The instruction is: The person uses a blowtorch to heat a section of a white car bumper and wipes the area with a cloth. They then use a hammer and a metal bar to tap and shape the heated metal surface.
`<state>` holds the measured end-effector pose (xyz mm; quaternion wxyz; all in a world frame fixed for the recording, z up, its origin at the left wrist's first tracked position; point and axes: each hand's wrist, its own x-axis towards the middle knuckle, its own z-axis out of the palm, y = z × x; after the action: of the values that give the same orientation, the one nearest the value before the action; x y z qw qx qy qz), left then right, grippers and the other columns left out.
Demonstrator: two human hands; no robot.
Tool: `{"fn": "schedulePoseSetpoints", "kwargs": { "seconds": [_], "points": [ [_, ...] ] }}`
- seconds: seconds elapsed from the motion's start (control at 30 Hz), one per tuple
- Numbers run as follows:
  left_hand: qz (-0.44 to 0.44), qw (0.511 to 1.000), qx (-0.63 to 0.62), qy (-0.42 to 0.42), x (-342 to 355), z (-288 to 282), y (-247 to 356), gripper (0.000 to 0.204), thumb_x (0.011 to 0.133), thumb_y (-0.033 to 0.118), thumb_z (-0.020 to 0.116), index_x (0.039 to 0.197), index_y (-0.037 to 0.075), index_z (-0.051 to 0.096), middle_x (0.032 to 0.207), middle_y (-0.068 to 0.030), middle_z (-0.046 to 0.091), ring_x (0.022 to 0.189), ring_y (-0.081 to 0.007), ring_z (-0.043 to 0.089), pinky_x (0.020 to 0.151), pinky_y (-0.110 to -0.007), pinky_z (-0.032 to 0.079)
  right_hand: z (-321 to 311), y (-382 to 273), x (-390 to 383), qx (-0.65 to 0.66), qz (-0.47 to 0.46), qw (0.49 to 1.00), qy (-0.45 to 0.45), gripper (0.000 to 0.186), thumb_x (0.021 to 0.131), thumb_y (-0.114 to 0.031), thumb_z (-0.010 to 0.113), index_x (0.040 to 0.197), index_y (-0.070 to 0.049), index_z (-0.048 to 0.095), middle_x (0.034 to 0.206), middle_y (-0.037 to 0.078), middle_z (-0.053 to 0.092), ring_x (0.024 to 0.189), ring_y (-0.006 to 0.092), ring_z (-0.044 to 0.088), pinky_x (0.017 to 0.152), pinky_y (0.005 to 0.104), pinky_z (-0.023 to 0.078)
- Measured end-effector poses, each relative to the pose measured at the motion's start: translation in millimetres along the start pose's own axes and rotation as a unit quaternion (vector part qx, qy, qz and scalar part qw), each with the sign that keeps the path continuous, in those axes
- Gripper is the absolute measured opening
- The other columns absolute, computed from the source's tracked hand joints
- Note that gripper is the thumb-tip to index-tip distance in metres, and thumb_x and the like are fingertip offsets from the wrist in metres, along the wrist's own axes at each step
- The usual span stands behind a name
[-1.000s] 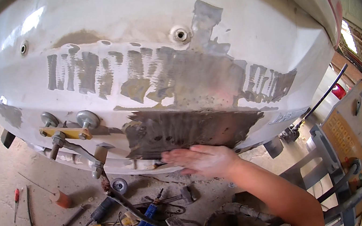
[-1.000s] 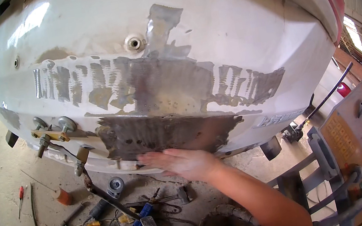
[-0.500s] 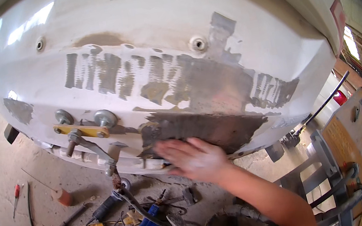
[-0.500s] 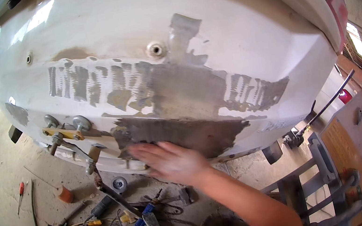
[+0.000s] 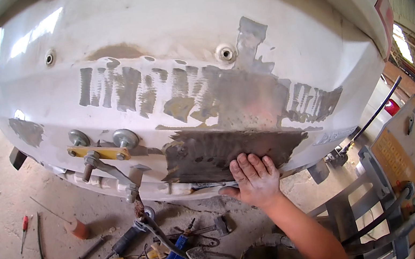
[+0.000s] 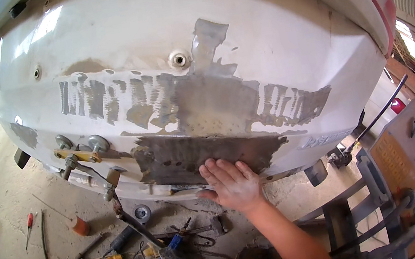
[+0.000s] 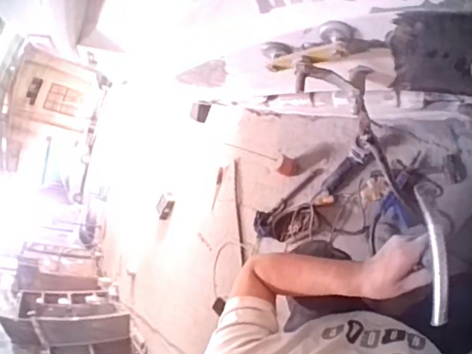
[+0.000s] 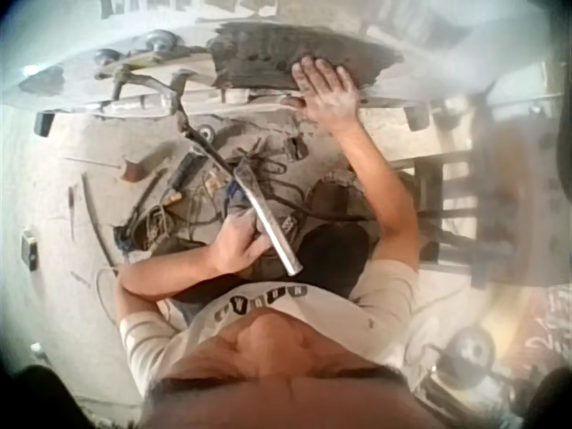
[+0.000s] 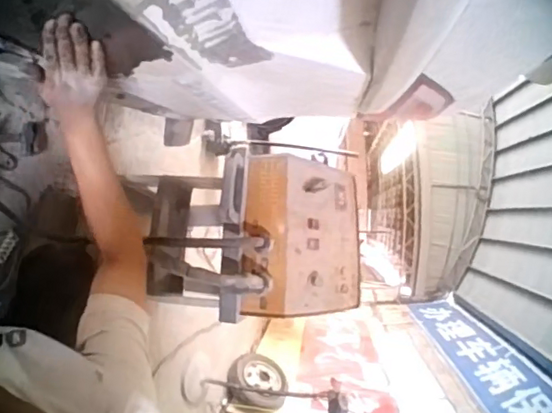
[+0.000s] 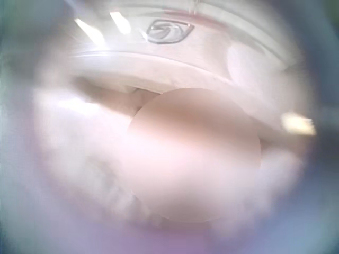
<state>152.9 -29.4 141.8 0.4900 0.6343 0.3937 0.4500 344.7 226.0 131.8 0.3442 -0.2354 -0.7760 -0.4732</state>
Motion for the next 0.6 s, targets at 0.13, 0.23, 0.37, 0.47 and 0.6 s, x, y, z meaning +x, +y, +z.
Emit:
{"fn": "schedulePoseSetpoints", "kwargs": {
  "seconds": [0.13,0.23,0.37,0.47,0.6],
  "points": [
    [-0.014,1.000,-0.008,-0.010,2,-2,1,0.020,0.084,0.018,0.064,0.092,0.001,0.056,0.076,-0.0199,0.058,0.073,-0.0409,0.061,0.063,-0.043,0.048,-13,-22,77,0.035,0.078,0.996,0.008,0.070,0.094,-0.062,0.030,0.144,-0.013,0.040,0.150,0.005,0.037,0.141,0.0191,0.030,0.116,0.0401,0.014],
    [-0.006,1.000,-0.008,-0.014,4,-1,-3,0.019,0.084,0.017,0.064,0.092,0.001,0.057,0.076,-0.0192,0.058,0.072,-0.0400,0.061,0.062,-0.042,0.048,-14,-36,105,0.045,0.118,0.992,0.031,0.072,0.094,-0.062,0.028,0.142,-0.010,0.042,0.149,0.007,0.038,0.141,0.0215,0.030,0.116,0.0416,0.014],
    [-0.017,1.000,-0.006,-0.013,8,3,-3,0.017,0.084,0.014,0.064,0.092,0.001,0.057,0.075,-0.0185,0.058,0.071,-0.0391,0.062,0.060,-0.041,0.048,-5,-49,84,0.037,0.115,0.992,0.037,0.072,0.094,-0.062,0.030,0.144,-0.011,0.040,0.151,0.006,0.034,0.142,0.0218,0.027,0.117,0.0422,0.011],
    [0.000,1.000,-0.001,0.008,9,8,-3,0.016,0.084,0.013,0.063,0.091,0.001,0.057,0.075,-0.0187,0.058,0.070,-0.0391,0.062,0.060,-0.041,0.048,6,-51,38,0.012,0.031,0.999,0.013,0.082,0.089,-0.065,0.042,0.143,-0.004,0.039,0.149,0.017,0.034,0.140,0.0344,0.028,0.113,0.0483,0.017],
    [0.030,0.999,0.015,0.002,8,10,-2,0.015,0.084,0.013,0.063,0.090,0.001,0.057,0.076,-0.0195,0.058,0.071,-0.0398,0.061,0.060,-0.041,0.048,4,-52,-20,0.021,0.010,0.998,-0.050,0.079,0.088,-0.064,0.045,0.143,-0.007,0.040,0.149,0.014,0.036,0.138,0.0313,0.032,0.113,0.0472,0.019]
  ]
}}
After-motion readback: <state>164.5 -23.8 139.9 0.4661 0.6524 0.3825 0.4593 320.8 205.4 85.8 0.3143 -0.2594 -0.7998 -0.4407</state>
